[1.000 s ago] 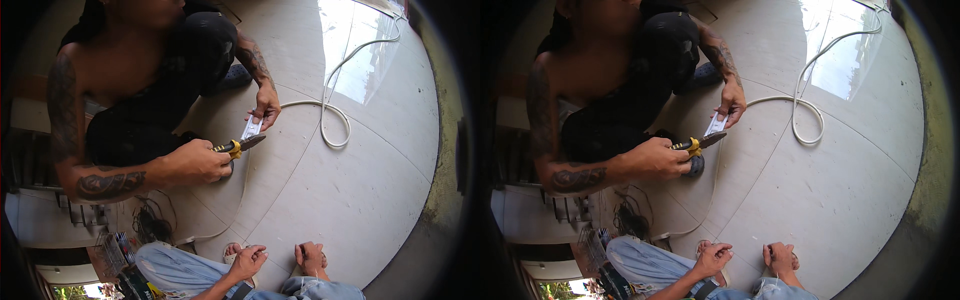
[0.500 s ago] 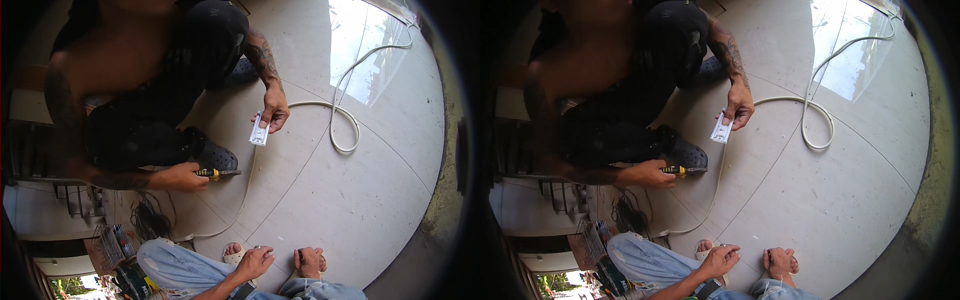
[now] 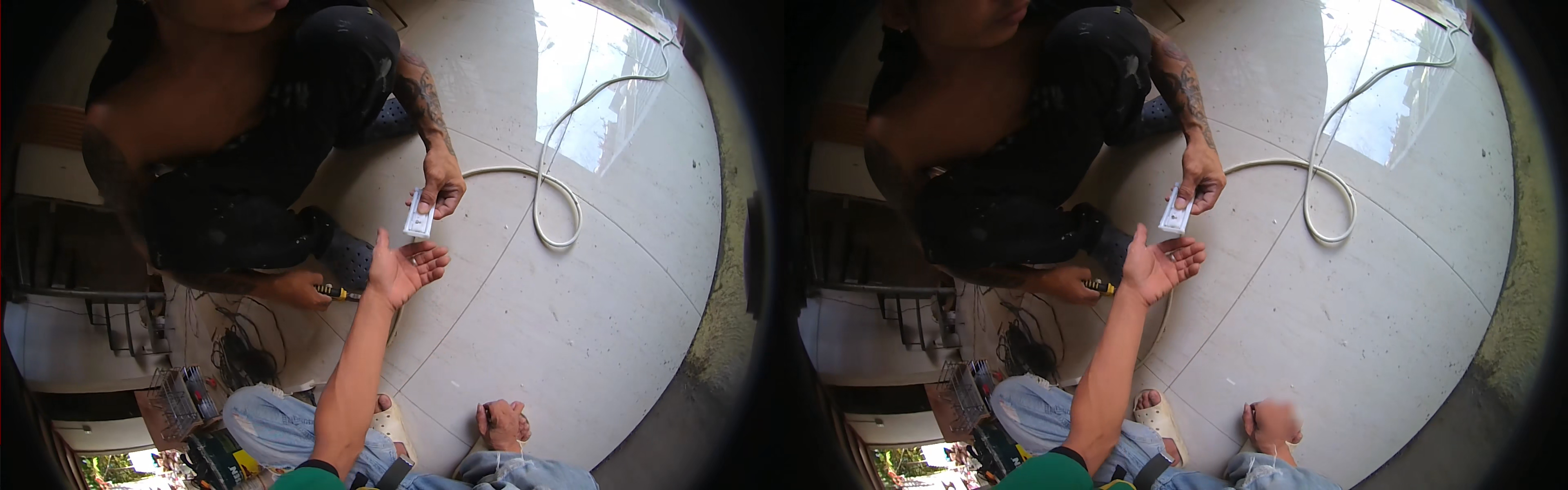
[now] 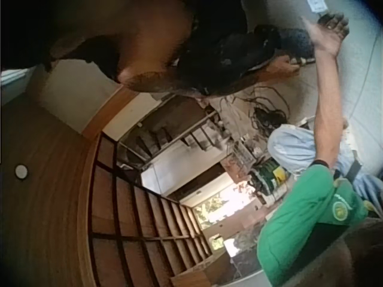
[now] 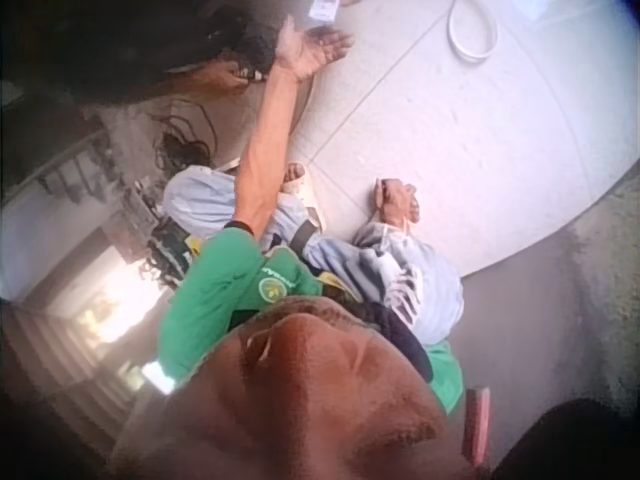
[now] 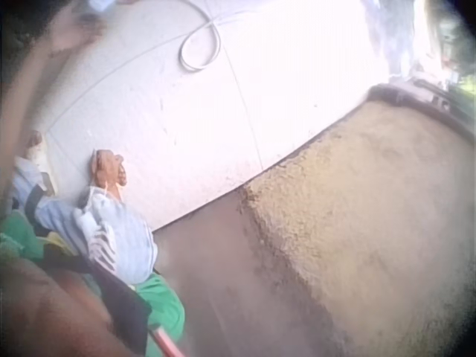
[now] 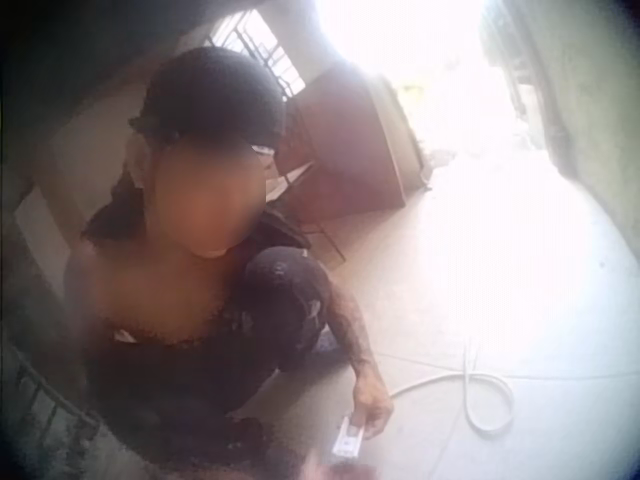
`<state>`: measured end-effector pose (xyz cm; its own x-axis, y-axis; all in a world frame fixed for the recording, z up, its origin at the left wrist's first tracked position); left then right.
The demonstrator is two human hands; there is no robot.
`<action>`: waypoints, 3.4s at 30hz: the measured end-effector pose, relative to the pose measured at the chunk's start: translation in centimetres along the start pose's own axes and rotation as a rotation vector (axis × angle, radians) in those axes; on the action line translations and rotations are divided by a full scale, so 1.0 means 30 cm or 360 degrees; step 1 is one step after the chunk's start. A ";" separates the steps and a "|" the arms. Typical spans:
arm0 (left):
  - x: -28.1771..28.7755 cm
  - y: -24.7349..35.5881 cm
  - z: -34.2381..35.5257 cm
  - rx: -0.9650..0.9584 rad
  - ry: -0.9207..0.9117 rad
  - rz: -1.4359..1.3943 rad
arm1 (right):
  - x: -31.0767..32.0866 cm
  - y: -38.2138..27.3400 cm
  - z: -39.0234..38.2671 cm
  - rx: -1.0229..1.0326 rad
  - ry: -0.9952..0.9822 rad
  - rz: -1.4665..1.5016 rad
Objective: The person threads wires into a white plastic outlet component, while another person assists by using pliers to trim and position the wires.
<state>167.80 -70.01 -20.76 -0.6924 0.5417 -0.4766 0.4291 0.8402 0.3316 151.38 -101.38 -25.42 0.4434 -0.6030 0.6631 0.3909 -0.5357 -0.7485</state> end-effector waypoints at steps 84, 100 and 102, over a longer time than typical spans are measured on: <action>-0.074 -0.278 -0.226 -0.0631 -0.0432 -0.0169 | 0.285 -0.294 0.505 0.0265 0.0333 0.1162; -0.179 -0.279 -0.264 -0.0920 -0.0596 -0.0010 | 0.387 -0.342 0.524 0.0519 0.0155 0.0642; -0.185 -0.280 -0.256 -0.0929 -0.0565 -0.0015 | 0.387 -0.338 0.528 0.0529 0.0153 0.0679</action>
<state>163.58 -80.27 -14.65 -0.4198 0.5933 -0.6869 -0.0282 0.7479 0.6632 165.34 -93.59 -10.15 0.5486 -0.7855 0.2863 0.4330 -0.0259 -0.9010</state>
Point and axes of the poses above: each hand's wrist, its own z-axis towards the middle knuckle, its own x-axis out of the back of the hand, y = z × x, the point moved 9 cm from there along z, towards the middle knuckle, and after that the axes turned 9 degrees about x, right-handed, at the moved point
